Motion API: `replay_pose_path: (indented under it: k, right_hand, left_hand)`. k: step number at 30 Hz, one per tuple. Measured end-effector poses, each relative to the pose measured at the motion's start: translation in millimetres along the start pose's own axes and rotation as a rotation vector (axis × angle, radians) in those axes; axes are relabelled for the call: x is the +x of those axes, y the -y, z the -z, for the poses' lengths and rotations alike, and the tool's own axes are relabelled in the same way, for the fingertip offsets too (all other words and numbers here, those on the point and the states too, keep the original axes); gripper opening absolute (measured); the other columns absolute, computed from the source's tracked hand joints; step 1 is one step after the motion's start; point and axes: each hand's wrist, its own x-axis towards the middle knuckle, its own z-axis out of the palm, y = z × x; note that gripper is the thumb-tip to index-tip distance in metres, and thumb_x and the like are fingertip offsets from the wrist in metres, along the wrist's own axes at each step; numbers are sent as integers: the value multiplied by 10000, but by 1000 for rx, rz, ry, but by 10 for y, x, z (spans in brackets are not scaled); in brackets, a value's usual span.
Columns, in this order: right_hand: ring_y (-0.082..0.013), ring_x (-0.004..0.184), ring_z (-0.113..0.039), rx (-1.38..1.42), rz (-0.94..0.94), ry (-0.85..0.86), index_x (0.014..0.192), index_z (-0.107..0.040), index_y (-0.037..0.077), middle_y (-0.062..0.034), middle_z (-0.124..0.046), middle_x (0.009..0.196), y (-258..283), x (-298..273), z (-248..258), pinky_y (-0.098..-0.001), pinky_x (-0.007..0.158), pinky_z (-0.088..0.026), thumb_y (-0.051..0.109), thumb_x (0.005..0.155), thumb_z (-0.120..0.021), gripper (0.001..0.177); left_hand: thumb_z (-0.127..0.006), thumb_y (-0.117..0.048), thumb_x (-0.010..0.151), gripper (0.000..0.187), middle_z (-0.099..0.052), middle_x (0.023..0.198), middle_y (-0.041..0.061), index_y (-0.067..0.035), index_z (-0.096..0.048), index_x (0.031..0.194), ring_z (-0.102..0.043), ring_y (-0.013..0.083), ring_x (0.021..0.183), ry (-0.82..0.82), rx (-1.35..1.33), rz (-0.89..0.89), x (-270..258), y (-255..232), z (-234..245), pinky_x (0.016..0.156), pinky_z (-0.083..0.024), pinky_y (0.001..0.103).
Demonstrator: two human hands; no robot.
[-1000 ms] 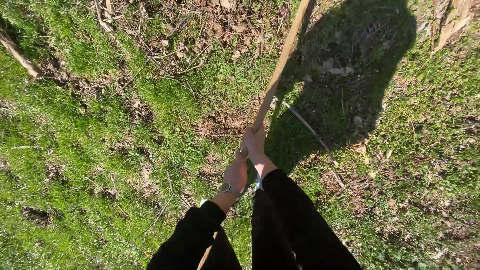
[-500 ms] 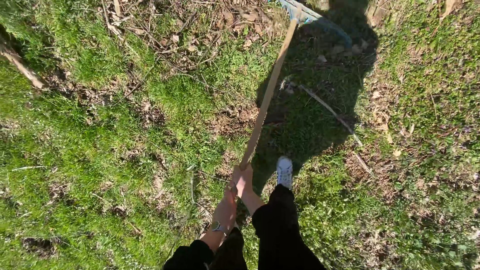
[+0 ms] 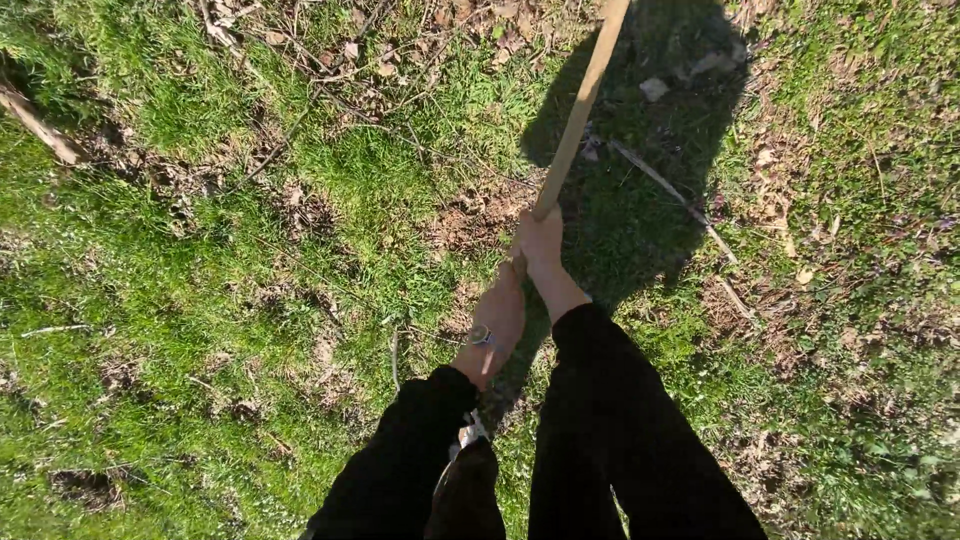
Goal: Raking leaves and yard debris into a pile using a garden rake
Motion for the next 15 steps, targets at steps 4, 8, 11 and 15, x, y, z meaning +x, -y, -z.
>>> replay_pose_path:
  k: [4,8,11,15]
  right_hand:
    - [-220,541,-353,35,-151,43,1461,-328,129,-121,-396,822,212,302,56,-499,498,-371,112,1042,-537,469]
    - [-179,520,-289,26,-126,-7,1065,-402,129,-72,-315,742,-368,-19,-78,-420,470,-329,60,1017,-528,152]
    - [-177,536,-267,186,-213,-20,936,-345,119,-70,-280,704,-909,-507,-178,-377,428,-239,-44,964,-482,215]
    - [-159,455,-284,109,-118,-20,843,-336,165,-28,-283,639,-1836,-1165,-161,-375,413,-312,18,876,-600,304]
  left_hand:
    - [-497,-111,1040,696,-716,1089,182,91,-128,1595,-744,309,878,-30,379,-81,542,25,-226,675,-635,413]
    - [-575,-48,1007,514,-723,872,156,32,-272,1414,-735,332,742,24,130,-4,109,438,-291,580,-587,440]
    - [-460,-1,1051,395,-697,827,136,-10,-311,1416,-670,261,665,84,15,110,-523,760,-373,553,-563,358]
    - [-481,-41,1000,379,-726,889,183,-55,-289,1326,-750,392,797,40,126,227,-1088,1668,-1062,649,-587,517]
